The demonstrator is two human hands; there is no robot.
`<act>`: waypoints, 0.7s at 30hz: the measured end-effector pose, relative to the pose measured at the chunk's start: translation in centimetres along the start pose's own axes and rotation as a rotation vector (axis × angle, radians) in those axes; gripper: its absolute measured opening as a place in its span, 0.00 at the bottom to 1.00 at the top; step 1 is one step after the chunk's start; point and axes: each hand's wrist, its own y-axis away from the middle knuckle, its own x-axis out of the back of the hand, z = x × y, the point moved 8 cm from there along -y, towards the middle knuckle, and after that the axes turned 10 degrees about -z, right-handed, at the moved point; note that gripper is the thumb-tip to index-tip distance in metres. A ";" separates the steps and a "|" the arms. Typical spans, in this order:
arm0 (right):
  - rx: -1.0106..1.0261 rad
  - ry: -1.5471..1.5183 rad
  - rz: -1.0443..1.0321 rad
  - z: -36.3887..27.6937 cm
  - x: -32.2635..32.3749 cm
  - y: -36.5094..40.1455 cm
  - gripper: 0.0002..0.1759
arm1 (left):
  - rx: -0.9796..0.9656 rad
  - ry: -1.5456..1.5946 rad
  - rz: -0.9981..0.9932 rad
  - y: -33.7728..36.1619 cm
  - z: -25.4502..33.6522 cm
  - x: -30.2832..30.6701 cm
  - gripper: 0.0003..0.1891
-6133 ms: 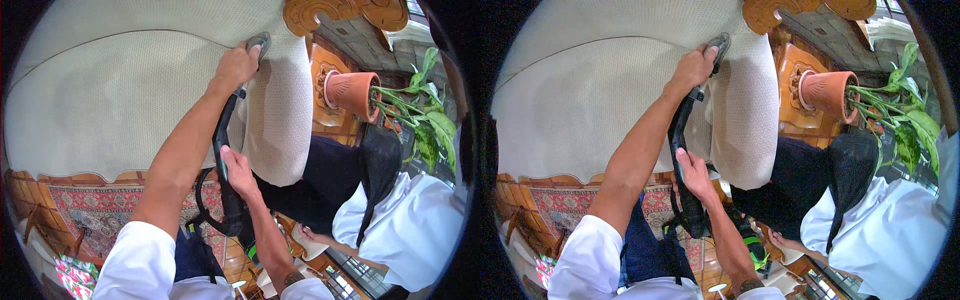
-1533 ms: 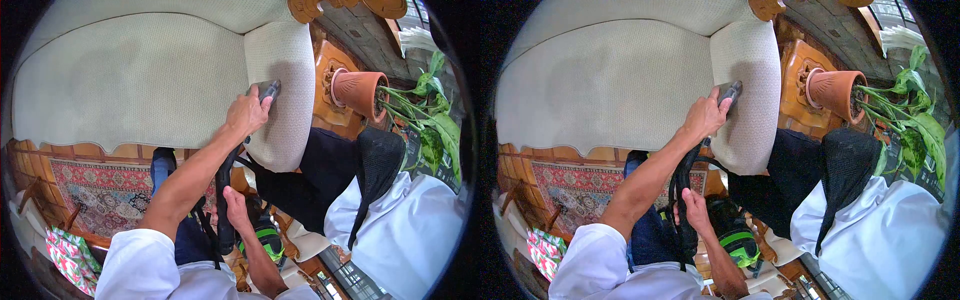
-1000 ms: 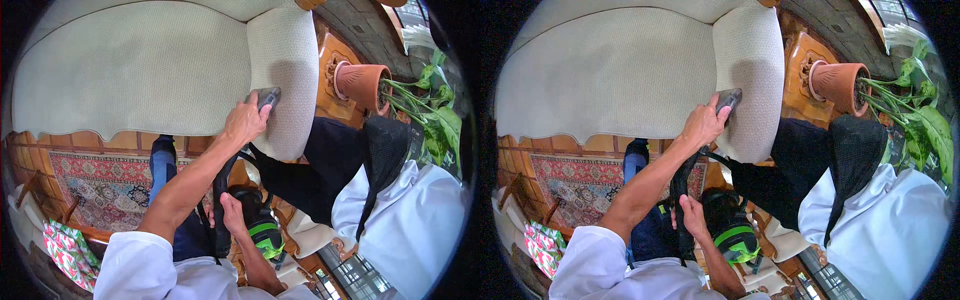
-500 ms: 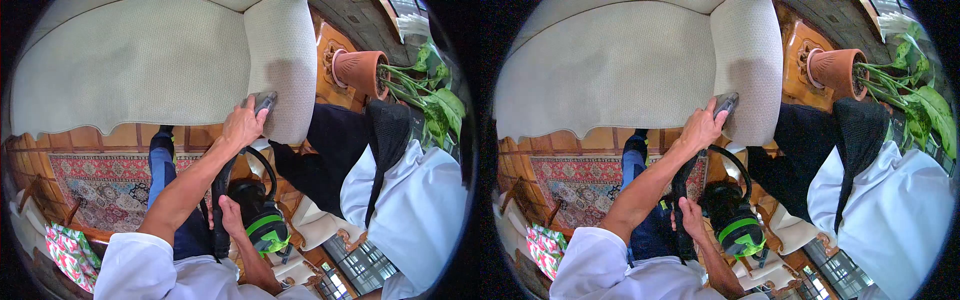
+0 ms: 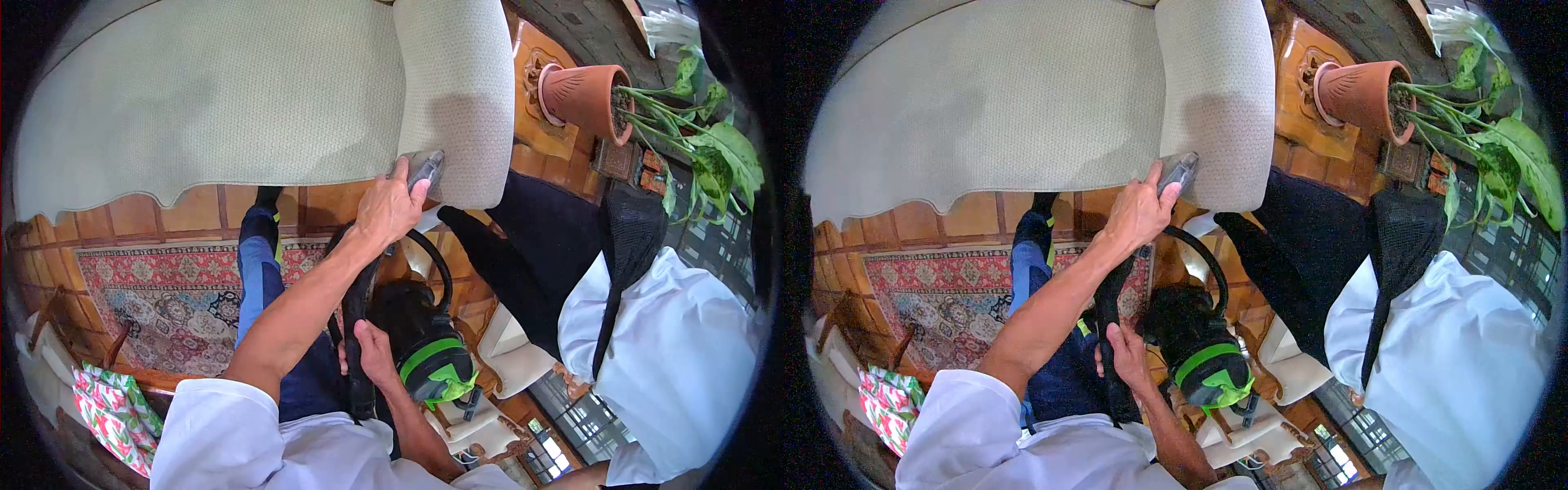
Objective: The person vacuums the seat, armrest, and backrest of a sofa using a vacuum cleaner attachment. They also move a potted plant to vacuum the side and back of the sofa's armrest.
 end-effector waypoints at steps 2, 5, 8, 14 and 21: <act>0.010 0.006 -0.003 0.2 0.0 0.0 0.24 | 0.010 0.004 -0.016 0.2 -0.1 0.0 0.36; 0.013 0.006 0.008 1.0 -0.3 0.6 0.26 | 0.030 0.011 -0.056 1.2 -0.5 -0.7 0.36; -0.020 -0.024 0.018 2.4 -0.4 1.0 0.27 | 0.023 0.011 -0.053 1.8 -1.3 -2.0 0.35; -0.074 -0.050 0.047 5.0 -1.0 2.5 0.30 | 0.081 -0.008 -0.185 4.2 -2.3 -5.3 0.36; 0.116 0.086 -0.062 2.4 -1.6 5.9 0.22 | 0.069 0.042 -0.136 7.7 4.4 0.5 0.41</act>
